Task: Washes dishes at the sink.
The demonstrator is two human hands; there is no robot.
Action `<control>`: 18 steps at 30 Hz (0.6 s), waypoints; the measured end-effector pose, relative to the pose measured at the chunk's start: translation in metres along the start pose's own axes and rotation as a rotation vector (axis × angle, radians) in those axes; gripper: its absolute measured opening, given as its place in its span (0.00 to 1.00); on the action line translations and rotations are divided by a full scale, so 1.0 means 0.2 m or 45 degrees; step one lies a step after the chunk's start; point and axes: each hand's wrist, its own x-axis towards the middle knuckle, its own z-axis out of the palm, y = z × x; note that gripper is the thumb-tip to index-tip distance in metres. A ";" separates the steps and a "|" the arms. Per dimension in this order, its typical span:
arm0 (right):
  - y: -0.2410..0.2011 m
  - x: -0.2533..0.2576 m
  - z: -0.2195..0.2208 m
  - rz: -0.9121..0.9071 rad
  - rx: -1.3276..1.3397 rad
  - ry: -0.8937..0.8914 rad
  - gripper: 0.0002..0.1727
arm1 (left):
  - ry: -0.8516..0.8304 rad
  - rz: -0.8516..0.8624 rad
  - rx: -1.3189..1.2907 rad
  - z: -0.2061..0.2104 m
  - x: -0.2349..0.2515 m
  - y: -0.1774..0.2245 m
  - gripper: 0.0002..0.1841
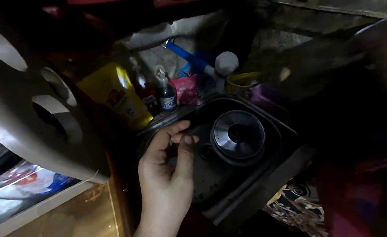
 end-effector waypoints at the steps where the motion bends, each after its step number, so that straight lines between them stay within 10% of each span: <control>1: -0.20 -0.04 0.10 0.038 0.053 -0.110 0.21 | 0.001 0.004 0.003 0.00 0.00 0.00 0.13; 5: -0.46 -0.11 0.48 0.247 0.199 -0.706 0.12 | -0.009 0.010 0.018 0.00 0.00 0.00 0.14; 12: -0.53 0.16 0.56 0.497 0.434 -0.207 0.40 | -0.041 -0.005 0.009 0.01 0.01 -0.01 0.14; 18: -0.66 0.44 0.64 0.373 0.010 -0.374 0.40 | -0.028 -0.027 0.054 0.01 0.01 -0.02 0.14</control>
